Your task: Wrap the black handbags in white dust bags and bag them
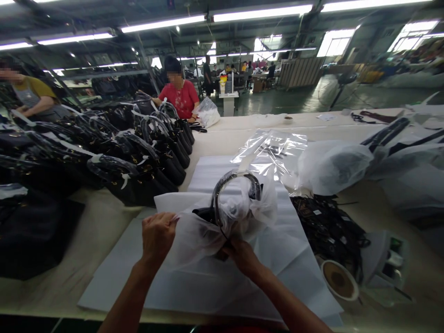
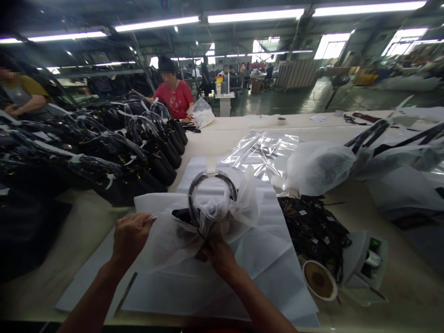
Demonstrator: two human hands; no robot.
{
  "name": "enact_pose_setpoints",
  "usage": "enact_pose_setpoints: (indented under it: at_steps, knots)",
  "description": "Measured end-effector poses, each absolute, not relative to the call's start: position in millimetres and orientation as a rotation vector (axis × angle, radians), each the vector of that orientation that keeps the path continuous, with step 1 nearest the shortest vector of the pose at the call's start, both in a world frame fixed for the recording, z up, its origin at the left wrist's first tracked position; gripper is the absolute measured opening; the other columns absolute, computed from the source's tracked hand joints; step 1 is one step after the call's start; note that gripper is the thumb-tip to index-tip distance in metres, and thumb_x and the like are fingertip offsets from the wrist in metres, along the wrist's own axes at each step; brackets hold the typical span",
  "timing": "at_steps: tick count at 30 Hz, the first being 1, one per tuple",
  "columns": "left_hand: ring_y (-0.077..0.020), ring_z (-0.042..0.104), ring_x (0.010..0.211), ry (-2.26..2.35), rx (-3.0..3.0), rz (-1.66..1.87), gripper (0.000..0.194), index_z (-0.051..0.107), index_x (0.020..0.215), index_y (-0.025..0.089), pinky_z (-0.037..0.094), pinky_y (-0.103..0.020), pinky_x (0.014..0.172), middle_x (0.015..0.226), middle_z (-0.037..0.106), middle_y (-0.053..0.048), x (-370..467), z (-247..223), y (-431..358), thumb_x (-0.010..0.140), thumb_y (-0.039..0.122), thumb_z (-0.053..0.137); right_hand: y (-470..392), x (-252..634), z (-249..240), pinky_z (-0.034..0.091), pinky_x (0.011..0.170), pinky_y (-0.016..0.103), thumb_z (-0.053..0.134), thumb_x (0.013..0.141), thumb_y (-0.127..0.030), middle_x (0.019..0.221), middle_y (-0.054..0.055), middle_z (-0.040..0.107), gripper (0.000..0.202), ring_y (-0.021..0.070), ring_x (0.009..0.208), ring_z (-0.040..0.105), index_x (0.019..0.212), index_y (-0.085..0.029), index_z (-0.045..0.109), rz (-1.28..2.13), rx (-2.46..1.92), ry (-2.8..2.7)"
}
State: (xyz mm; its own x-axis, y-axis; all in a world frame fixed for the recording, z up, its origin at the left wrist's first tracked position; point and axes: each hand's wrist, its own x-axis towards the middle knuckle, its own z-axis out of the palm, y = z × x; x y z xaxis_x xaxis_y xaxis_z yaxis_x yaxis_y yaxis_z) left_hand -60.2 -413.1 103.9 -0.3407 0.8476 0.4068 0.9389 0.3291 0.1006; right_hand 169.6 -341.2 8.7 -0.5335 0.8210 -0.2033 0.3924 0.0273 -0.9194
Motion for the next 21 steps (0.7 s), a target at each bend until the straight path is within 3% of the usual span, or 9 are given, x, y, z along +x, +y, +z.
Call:
enact_pose_setpoints:
  at_steps: [4, 7, 10, 12, 14, 15, 17, 21]
  knots:
    - [-0.031, 0.06, 0.093, -2.216, -1.446, -0.505, 0.025, 0.062, 0.094, 0.012, 0.043, -0.045, 0.081, 0.092, 0.066, -0.015, -49, 123, -405, 0.08, 0.02, 0.044, -337, 162, -10, 0.033, 0.049, 0.022, 0.061, 0.075, -0.036, 0.048, -0.003, 0.053, 0.02, 0.0133, 0.049, 0.055, 0.067, -0.019, 0.058, 1.608, -1.468, -1.924]
    - [-0.0271, 0.05, 0.114, -1.962, -1.704, -0.799, 0.046, 0.044, 0.125, 0.011, 0.042, -0.042, 0.094, 0.121, 0.055, -0.017, -20, 153, -390, 0.08, 0.022, 0.049, -339, 170, -19, 0.034, 0.05, 0.021, 0.062, 0.075, -0.039, 0.046, -0.004, 0.051, 0.022, 0.0143, 0.052, 0.058, 0.07, -0.017, 0.059, 1.593, -1.537, -1.933]
    - [-0.026, 0.042, 0.124, -1.916, -1.924, -1.043, 0.068, 0.032, 0.134, 0.014, 0.037, -0.041, 0.101, 0.134, 0.045, -0.016, 10, 183, -356, 0.076, 0.037, 0.06, -348, 184, -29, 0.035, 0.048, 0.02, 0.06, 0.077, -0.03, 0.045, -0.005, 0.05, 0.017, 0.0128, 0.049, 0.057, 0.068, -0.016, 0.057, 1.621, -1.579, -1.931]
    - [-0.0272, 0.05, 0.113, -2.087, -1.946, -1.166, 0.073, 0.04, 0.129, 0.014, 0.042, -0.041, 0.094, 0.124, 0.053, -0.014, 23, 195, -329, 0.067, 0.042, 0.067, -358, 193, -35, 0.034, 0.045, 0.019, 0.057, 0.077, -0.022, 0.046, -0.005, 0.051, 0.012, 0.0111, 0.046, 0.055, 0.067, -0.016, 0.057, 1.632, -1.577, -1.924]
    - [-0.0217, 0.06, 0.084, -2.334, -2.053, -1.289, 0.051, 0.058, 0.104, 0.013, 0.047, -0.033, 0.075, 0.091, 0.065, -0.007, 30, 201, -305, 0.064, 0.043, 0.068, -365, 199, -42, 0.033, 0.044, 0.018, 0.055, 0.076, -0.016, 0.049, -0.004, 0.053, 0.009, 0.0106, 0.046, 0.055, 0.068, -0.015, 0.058, 1.636, -1.556, -1.916]
    - [-0.0168, 0.057, 0.067, -2.451, -2.139, -1.366, 0.038, 0.061, 0.086, 0.014, 0.045, -0.028, 0.063, 0.07, 0.062, -0.002, 32, 203, -296, 0.063, 0.044, 0.067, -368, 200, -45, 0.033, 0.044, 0.017, 0.053, 0.076, -0.015, 0.051, -0.003, 0.054, 0.009, 0.0109, 0.048, 0.056, 0.069, -0.014, 0.06, 1.641, -1.535, -1.919]
    - [-0.009, 0.042, 0.045, -2.608, -2.294, -1.554, 0.033, 0.055, 0.062, 0.015, 0.033, -0.022, 0.046, 0.046, 0.046, 0.005, 33, 205, -284, 0.062, 0.046, 0.067, -368, 198, -51, 0.036, 0.046, 0.017, 0.052, 0.075, -0.012, 0.057, -0.002, 0.06, 0.012, 0.0123, 0.055, 0.06, 0.073, -0.015, 0.064, 1.639, -1.444, -1.979]
    - [-0.0043, 0.028, 0.039, -2.621, -2.301, -1.831, 0.033, 0.053, 0.055, 0.015, 0.02, -0.02, 0.04, 0.039, 0.038, 0.009, 32, 210, -277, 0.053, 0.04, 0.075, -360, 185, -43, 0.045, 0.061, 0.02, 0.059, 0.07, -0.014, 0.079, 0.0, 0.07, 0.019, 0.0168, 0.075, 0.064, 0.085, -0.02, 0.07, 1.578, -1.203, -2.186]
